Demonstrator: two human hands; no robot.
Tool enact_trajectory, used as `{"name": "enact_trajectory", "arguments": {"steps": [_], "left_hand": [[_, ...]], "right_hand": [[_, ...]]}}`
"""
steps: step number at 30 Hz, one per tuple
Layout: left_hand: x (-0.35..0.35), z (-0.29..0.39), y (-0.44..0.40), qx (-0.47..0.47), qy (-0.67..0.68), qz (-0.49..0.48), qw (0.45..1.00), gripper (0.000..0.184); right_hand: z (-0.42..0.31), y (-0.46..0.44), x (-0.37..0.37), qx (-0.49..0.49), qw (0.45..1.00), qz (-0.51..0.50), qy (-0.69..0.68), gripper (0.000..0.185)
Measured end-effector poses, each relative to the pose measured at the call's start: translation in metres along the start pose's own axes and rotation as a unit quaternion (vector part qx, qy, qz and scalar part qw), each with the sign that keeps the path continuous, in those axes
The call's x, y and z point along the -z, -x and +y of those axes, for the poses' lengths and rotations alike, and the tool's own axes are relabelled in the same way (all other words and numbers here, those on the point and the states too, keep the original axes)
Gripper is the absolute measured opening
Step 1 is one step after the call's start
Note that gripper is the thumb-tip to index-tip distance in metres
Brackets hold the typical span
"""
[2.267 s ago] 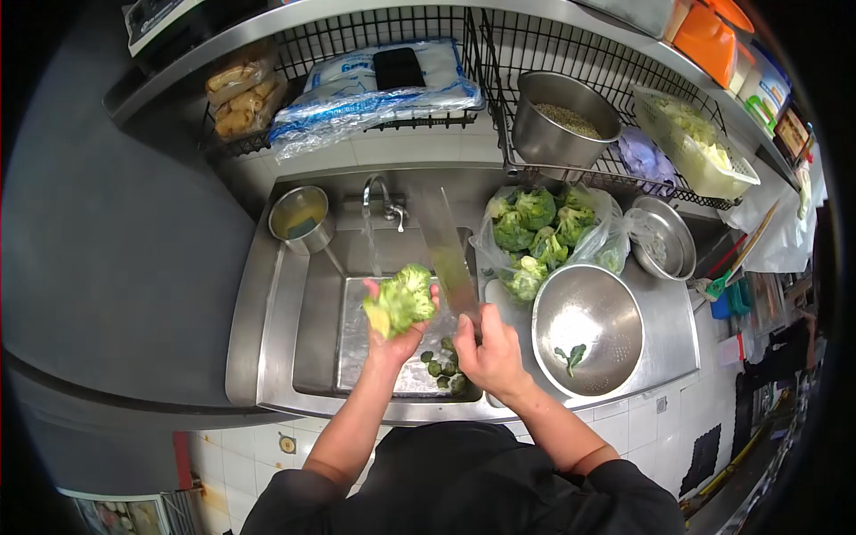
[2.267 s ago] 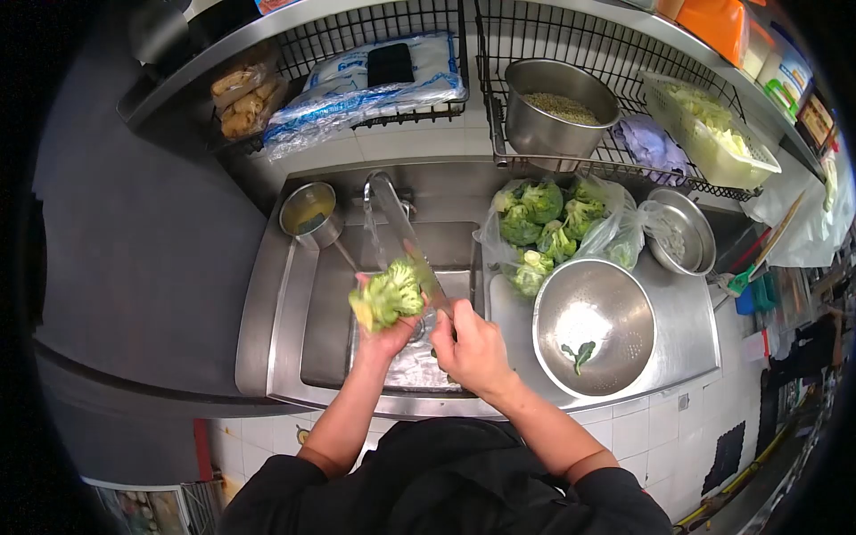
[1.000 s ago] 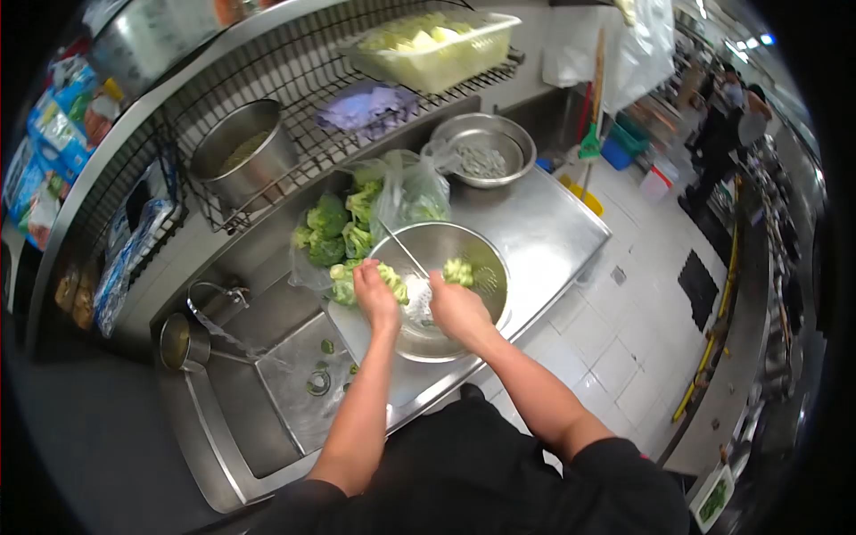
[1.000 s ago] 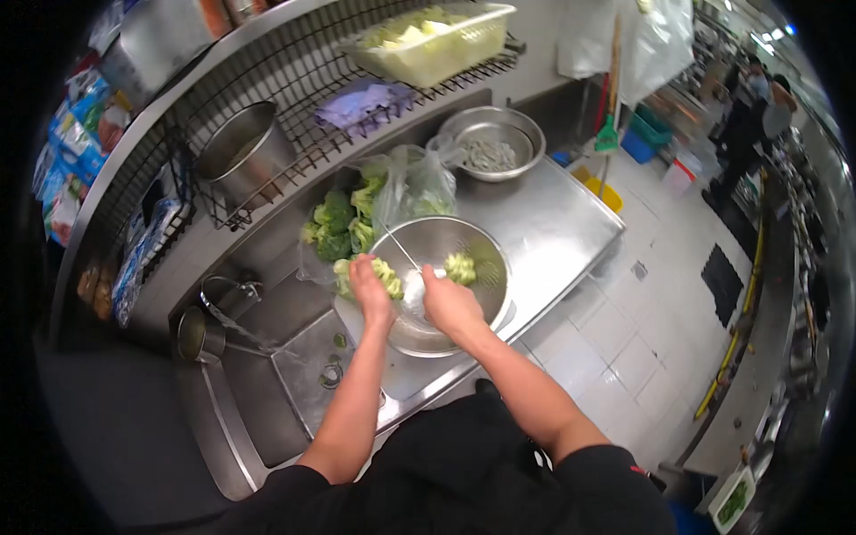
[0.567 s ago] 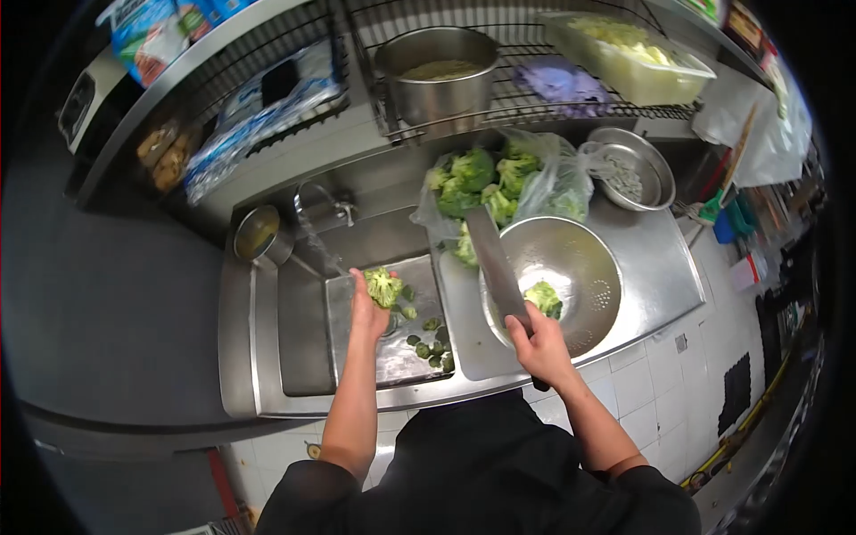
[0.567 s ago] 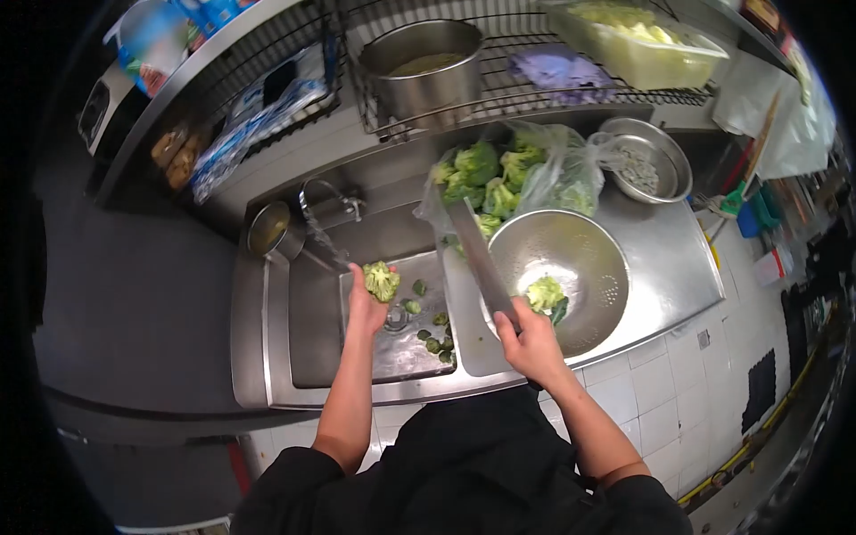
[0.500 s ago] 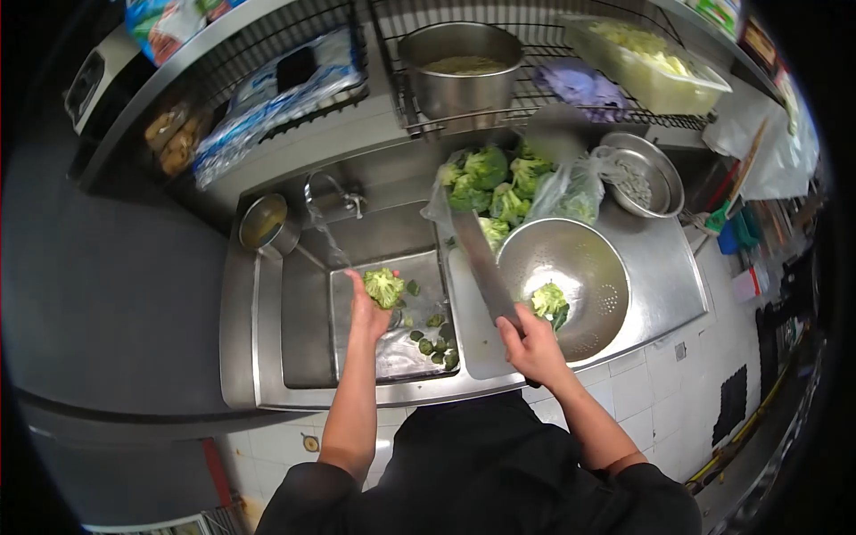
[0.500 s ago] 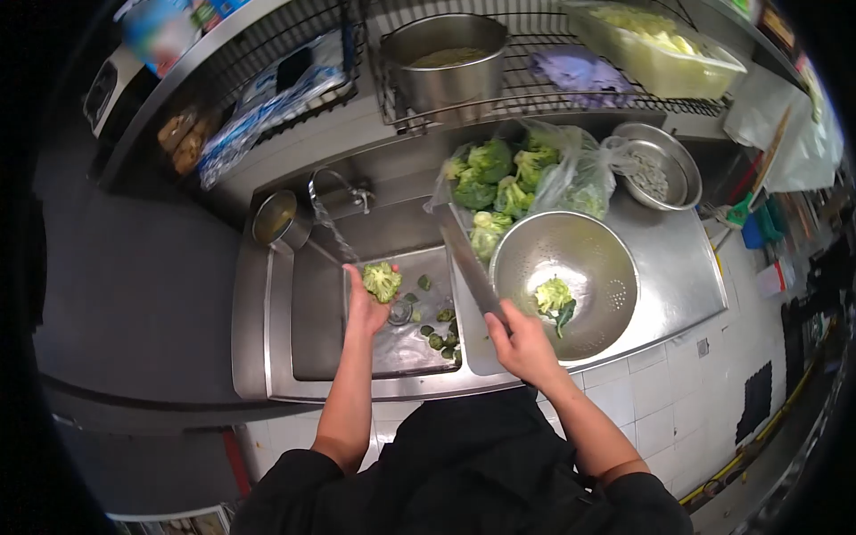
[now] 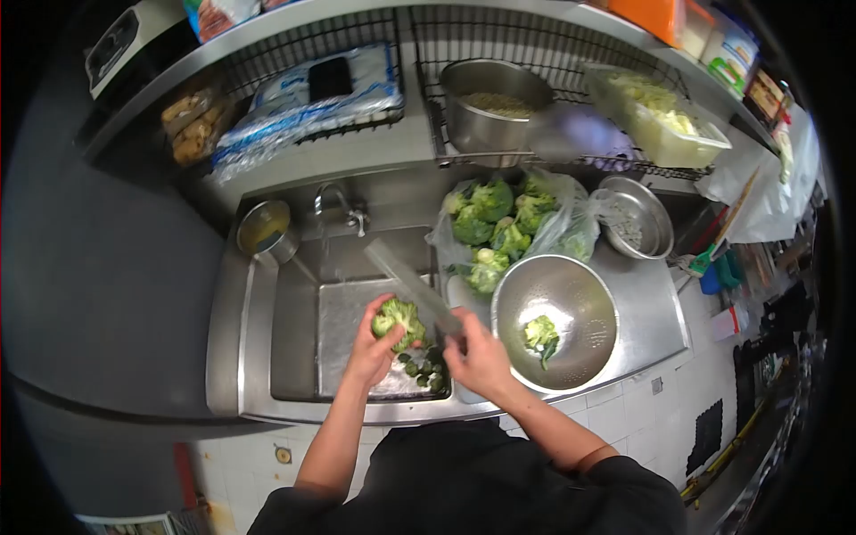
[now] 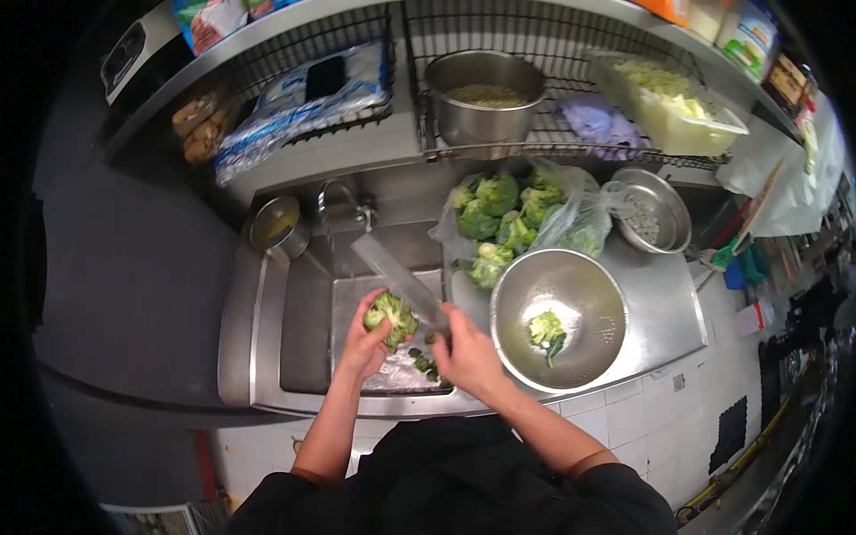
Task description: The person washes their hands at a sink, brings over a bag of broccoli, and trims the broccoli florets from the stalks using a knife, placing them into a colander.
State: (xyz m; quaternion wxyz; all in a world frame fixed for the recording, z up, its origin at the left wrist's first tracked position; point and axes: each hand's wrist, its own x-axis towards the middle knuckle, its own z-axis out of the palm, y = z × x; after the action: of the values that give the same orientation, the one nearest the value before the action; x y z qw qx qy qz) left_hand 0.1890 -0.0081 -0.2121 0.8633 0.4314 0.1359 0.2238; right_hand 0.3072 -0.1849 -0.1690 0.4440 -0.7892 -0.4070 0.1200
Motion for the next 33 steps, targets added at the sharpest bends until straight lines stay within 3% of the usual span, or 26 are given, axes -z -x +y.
{"name": "enact_trajectory", "arguments": {"steps": [3, 5, 7, 9, 10, 11, 12, 14, 16, 22, 25, 33], "left_hand": [[-0.01, -0.031, -0.003, 0.009, 0.044, -0.066, 0.997, 0.061], [-0.031, -0.041, -0.011, 0.065, 0.076, 0.079, 0.992, 0.052], [-0.044, -0.038, -0.013, 0.052, 0.024, 0.076, 0.995, 0.046], [-0.055, -0.026, -0.01, 0.091, 0.049, 0.09, 0.991, 0.045], [-0.051, -0.029, -0.012, 0.078, 0.048, 0.092, 0.991, 0.045], [-0.044, -0.032, -0.016, 0.079, 0.054, 0.106, 0.99, 0.045], [-0.035, -0.034, -0.02, 0.057, 0.016, 0.111, 0.992, 0.045], [-0.02, -0.036, -0.024, 0.032, -0.043, 0.117, 0.992, 0.044], [-0.014, -0.031, -0.027, 0.029, -0.087, 0.131, 0.987, 0.043], [-0.029, -0.008, -0.016, 0.035, -0.12, 0.167, 0.978, 0.047], [-0.036, 0.003, -0.007, 0.078, -0.07, 0.18, 0.978, 0.048], [-0.018, 0.005, 0.001, 0.085, -0.092, 0.194, 0.973, 0.049]], "right_hand": [[-0.002, 0.004, 0.004, 0.028, 0.998, -0.025, 0.055, 0.053], [-0.001, 0.009, 0.01, 0.104, 0.989, -0.042, 0.098, 0.053], [-0.005, 0.007, 0.03, 0.143, 0.977, -0.048, 0.149, 0.05], [-0.024, -0.002, 0.09, 0.182, 0.978, 0.072, 0.068, 0.042], [-0.08, 0.0, 0.155, 0.161, 0.975, 0.141, 0.054, 0.032], [-0.126, 0.017, 0.211, 0.251, 0.919, 0.293, 0.081, 0.034], [-0.152, 0.029, 0.243, 0.328, 0.832, 0.435, 0.102, 0.052], [-0.2, 0.062, 0.298, 0.605, 0.677, 0.398, 0.129, 0.05], [-0.229, 0.086, 0.32, 0.723, 0.594, 0.323, 0.142, 0.048], [-0.241, 0.097, 0.338, 0.736, 0.599, 0.253, 0.186, 0.043], [-0.237, 0.097, 0.341, 0.733, 0.603, 0.25, 0.193, 0.041], [-0.229, 0.104, 0.344, 0.704, 0.627, 0.26, 0.21, 0.034]]}}
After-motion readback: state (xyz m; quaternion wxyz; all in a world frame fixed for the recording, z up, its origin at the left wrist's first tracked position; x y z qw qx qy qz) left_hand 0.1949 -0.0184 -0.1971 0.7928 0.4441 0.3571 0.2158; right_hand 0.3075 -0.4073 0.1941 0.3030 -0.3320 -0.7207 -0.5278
